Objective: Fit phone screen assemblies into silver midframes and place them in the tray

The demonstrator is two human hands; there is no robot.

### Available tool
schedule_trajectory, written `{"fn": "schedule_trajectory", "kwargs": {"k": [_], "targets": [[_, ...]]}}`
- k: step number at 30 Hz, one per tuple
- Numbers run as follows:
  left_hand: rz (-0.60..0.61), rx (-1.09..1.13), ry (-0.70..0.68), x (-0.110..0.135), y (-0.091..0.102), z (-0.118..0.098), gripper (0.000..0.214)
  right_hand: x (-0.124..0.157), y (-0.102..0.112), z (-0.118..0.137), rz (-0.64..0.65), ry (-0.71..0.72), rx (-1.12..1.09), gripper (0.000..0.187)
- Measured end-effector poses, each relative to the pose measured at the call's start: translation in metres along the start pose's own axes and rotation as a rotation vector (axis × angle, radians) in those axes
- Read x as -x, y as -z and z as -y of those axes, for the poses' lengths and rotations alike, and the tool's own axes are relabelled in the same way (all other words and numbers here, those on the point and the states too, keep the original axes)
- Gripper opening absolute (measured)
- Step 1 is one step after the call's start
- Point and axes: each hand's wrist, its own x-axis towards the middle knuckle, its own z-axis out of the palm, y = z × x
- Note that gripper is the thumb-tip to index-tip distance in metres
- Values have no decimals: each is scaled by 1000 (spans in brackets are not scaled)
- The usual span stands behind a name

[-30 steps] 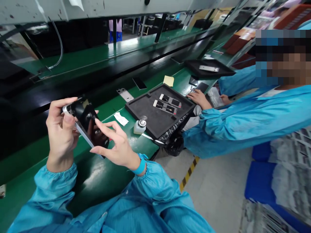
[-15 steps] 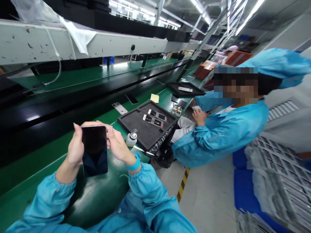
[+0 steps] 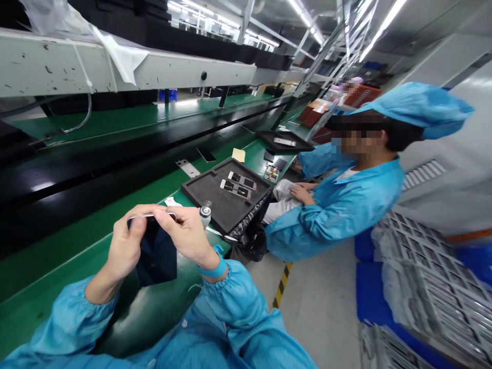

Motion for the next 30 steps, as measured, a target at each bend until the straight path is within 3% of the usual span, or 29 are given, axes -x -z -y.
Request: {"fn": "schedule_trajectory", "kwargs": {"k": [4, 9, 12, 18, 21, 24, 30], "targets": [[-186, 112, 123, -12, 11, 3, 45, 3, -2, -16, 66, -32, 47, 77], [-408, 457, 282, -28, 35, -4, 40, 18, 1, -25, 503, -105, 34, 74], [-487, 538, 297, -32, 41, -12, 35, 21, 3, -22, 611, -89, 3, 71], [-535, 630, 320, -34, 38, -13, 40, 18, 9, -25, 643, -14, 56, 70], [-564, 669, 297, -33, 31, -7, 34, 21, 4, -40, 544, -20, 26, 75], [-581, 668, 277, -31, 24, -3, 19, 27, -7, -57, 409, -120, -81, 77], [-603, 618, 264, -29, 25, 0, 18, 26, -21, -67, 400, -141, -177, 78]]}}
